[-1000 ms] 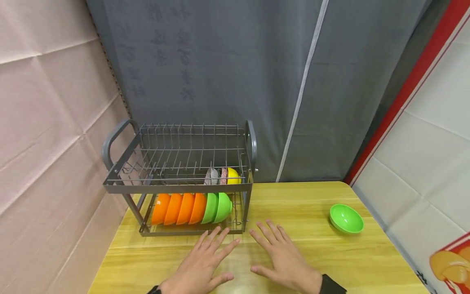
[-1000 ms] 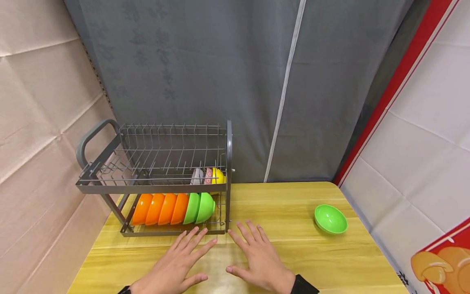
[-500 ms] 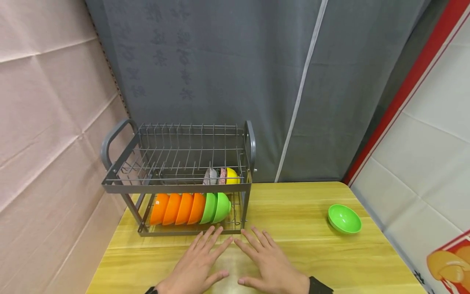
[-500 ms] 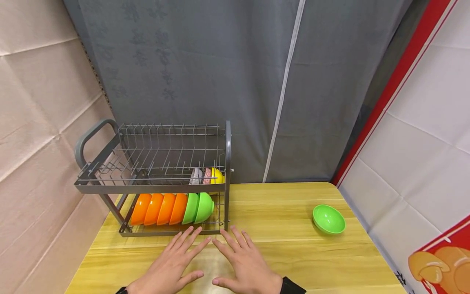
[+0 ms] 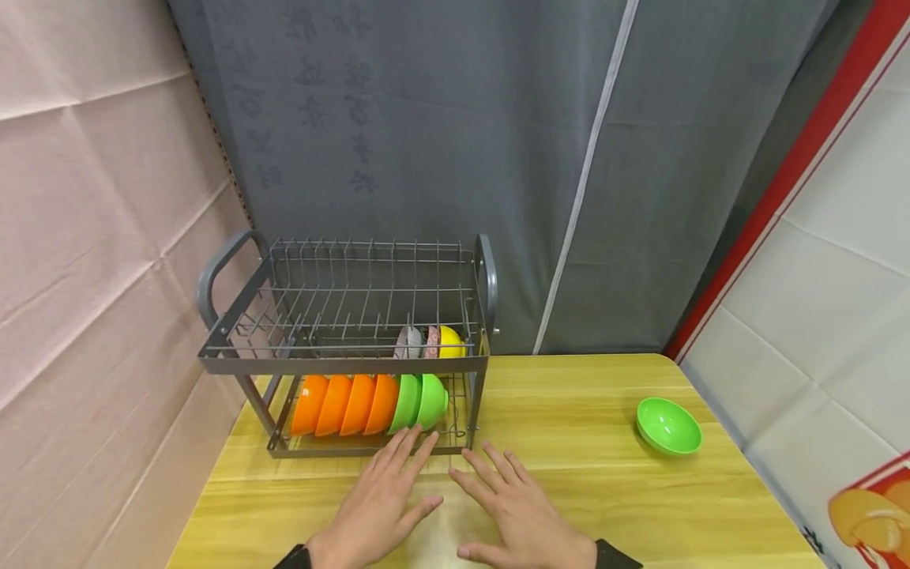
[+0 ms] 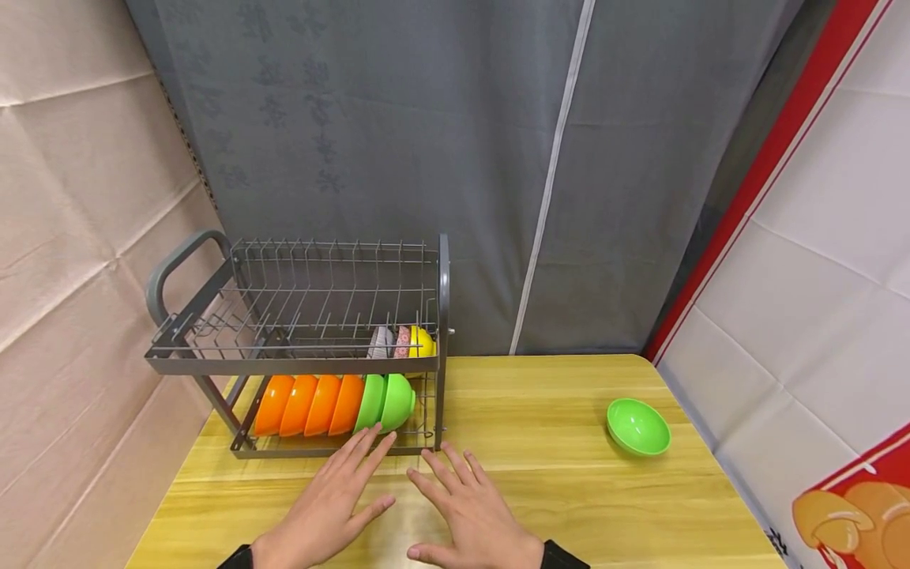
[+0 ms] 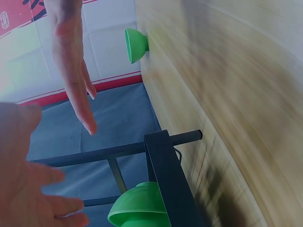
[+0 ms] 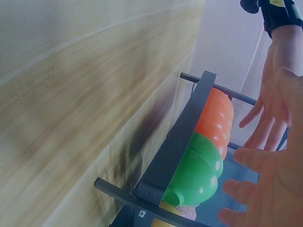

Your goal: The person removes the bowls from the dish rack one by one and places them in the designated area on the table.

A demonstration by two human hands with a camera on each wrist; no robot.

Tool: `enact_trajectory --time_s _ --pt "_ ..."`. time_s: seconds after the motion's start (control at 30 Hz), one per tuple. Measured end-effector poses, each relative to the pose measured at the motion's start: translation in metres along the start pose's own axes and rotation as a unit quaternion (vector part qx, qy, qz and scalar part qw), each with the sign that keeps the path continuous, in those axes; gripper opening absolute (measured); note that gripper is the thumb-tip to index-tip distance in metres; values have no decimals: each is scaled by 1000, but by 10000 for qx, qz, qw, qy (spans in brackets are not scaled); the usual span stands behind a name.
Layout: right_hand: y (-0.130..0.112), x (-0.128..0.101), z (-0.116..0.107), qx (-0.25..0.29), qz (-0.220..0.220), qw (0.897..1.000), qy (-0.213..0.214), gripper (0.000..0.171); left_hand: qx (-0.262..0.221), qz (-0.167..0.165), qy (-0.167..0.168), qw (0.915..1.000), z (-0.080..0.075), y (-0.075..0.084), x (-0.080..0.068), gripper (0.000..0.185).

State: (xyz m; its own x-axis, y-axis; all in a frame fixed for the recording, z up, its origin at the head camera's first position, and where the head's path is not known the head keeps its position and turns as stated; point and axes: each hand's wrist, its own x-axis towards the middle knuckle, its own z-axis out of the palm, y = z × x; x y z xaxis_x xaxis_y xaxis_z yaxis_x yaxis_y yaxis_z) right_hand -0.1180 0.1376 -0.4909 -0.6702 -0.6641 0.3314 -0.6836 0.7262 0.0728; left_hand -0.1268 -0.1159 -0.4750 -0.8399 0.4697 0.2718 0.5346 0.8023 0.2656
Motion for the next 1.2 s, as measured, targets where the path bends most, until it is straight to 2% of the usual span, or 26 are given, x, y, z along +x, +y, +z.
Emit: enact_trajectory --time_s 0.2,0.43,0.73,1.0,1.2 --pt "-2 0 -2 42 41 9999 -90 83 -649 -577 220 9960 4 0 13 75" --pt "-2 -1 -3 48 117 9998 -182 83 -1109 -880 260 9896 12 -3 24 77" --pt "-1 -2 -1 75 123 9998 -162 82 -1760 -1750 164 9686 20 -10 35 75" --pt "-1 -3 -1 69 56 9997 -206 82 -1893 -1931 199 9625 29 -18 43 72" --pt "-1 -1 -2 87 -12 9997 -228 81 -2003 -2009 305 9584 36 -22 54 71"
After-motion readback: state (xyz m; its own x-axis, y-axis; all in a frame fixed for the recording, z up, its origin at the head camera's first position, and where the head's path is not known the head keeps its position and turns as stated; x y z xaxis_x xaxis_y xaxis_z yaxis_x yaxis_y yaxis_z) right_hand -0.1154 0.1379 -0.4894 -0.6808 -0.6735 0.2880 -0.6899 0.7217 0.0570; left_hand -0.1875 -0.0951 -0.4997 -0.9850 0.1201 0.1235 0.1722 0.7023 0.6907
